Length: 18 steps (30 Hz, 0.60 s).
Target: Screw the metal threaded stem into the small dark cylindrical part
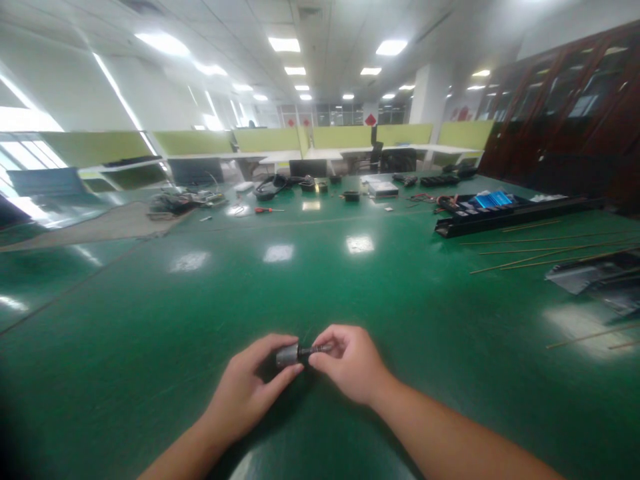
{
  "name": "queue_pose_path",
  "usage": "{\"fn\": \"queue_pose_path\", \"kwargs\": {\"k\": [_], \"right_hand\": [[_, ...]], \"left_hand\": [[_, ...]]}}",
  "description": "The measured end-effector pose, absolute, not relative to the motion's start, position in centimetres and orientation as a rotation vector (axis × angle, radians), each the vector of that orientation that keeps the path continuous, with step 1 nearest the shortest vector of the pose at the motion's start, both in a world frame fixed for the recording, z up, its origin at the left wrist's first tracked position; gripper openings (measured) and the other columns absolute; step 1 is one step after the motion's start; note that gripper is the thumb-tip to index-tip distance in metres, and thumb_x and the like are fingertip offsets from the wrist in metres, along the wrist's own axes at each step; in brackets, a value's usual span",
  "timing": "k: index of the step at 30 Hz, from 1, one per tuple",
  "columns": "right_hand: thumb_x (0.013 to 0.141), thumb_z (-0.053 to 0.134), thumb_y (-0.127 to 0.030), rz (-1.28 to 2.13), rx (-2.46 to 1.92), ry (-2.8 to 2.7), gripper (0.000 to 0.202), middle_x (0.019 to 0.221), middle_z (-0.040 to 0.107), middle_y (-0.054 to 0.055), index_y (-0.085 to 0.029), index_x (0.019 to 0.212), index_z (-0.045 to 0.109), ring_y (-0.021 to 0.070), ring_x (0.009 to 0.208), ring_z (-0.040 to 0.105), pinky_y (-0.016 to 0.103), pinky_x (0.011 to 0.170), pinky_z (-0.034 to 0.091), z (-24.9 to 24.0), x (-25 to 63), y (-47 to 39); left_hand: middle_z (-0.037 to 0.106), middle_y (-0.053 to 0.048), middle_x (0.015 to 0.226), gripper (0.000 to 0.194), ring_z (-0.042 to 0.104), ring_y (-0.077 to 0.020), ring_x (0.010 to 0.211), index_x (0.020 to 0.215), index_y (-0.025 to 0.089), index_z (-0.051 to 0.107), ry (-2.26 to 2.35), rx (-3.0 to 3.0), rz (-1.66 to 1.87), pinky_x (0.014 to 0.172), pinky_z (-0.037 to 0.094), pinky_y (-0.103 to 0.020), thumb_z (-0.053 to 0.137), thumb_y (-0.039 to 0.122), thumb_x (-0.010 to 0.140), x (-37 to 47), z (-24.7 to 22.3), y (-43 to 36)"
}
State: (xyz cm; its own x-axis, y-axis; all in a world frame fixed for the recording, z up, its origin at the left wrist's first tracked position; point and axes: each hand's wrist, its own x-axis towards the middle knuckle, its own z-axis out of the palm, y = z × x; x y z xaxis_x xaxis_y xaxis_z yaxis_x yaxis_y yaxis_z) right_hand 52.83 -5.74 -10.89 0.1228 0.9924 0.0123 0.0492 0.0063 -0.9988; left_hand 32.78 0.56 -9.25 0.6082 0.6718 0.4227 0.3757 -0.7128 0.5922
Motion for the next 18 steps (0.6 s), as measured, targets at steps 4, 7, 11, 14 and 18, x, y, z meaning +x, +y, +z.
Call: {"fn": "queue_pose_path", "kwargs": {"k": [4, 7, 11, 14, 18], "right_hand": [[0.07, 0.071, -0.024, 1.079, -1.301, -1.147, 0.014, 0.063, 0.062, -0.001, -0.015, 0.08, 0.067, 0.0115, 0.055, 0.053, 0.022, 0.054, 0.04, -10.79, 52.78, -5.77], [0.07, 0.071, -0.024, 1.085, -1.287, -1.143, 0.014, 0.062, 0.061, -0.002, -0.015, 0.08, 0.066, 0.0111, 0.054, 0.052, 0.022, 0.053, 0.039, -10.67, 52.74, -5.8], [0.071, 0.07, -0.022, 1.08, -1.263, -1.142, 0.013, 0.062, 0.06, -0.003, -0.016, 0.08, 0.065, 0.0111, 0.054, 0.053, 0.023, 0.055, 0.041, -10.63, 52.73, -5.85], [0.071, 0.07, -0.022, 1.07, -1.258, -1.137, 0.012, 0.062, 0.06, -0.003, -0.016, 0.08, 0.065, 0.0112, 0.054, 0.053, 0.023, 0.055, 0.042, -10.69, 52.74, -5.87], [0.071, 0.07, -0.023, 1.078, -1.251, -1.128, 0.013, 0.063, 0.06, -0.002, -0.016, 0.081, 0.065, 0.011, 0.054, 0.053, 0.023, 0.055, 0.041, -10.71, 52.72, -5.87]], "left_hand": [[0.071, -0.004, 0.103, 0.025, 0.066, -0.0212, 0.092, 0.109, 0.025, 0.066, 0.834, 2.373, 0.891, 0.081, 0.053, -0.032, 0.069, 0.034, 0.086, 32.82, -9.17, 0.54], [0.071, -0.005, 0.101, 0.024, 0.067, -0.0216, 0.09, 0.108, 0.024, 0.067, 0.837, 2.377, 0.896, 0.079, 0.053, -0.032, 0.069, 0.034, 0.086, 32.82, -9.04, 0.51], [0.072, -0.005, 0.101, 0.024, 0.068, -0.0217, 0.09, 0.107, 0.024, 0.068, 0.841, 2.376, 0.92, 0.08, 0.054, -0.032, 0.069, 0.035, 0.085, 32.84, -8.95, 0.53], [0.072, -0.005, 0.1, 0.024, 0.068, -0.0221, 0.089, 0.105, 0.023, 0.068, 0.86, 2.372, 0.936, 0.08, 0.055, -0.033, 0.069, 0.035, 0.085, 32.9, -8.91, 0.57], [0.072, -0.003, 0.101, 0.024, 0.068, -0.0218, 0.09, 0.106, 0.025, 0.068, 0.868, 2.365, 0.938, 0.081, 0.055, -0.033, 0.07, 0.036, 0.084, 32.97, -8.86, 0.6]]}}
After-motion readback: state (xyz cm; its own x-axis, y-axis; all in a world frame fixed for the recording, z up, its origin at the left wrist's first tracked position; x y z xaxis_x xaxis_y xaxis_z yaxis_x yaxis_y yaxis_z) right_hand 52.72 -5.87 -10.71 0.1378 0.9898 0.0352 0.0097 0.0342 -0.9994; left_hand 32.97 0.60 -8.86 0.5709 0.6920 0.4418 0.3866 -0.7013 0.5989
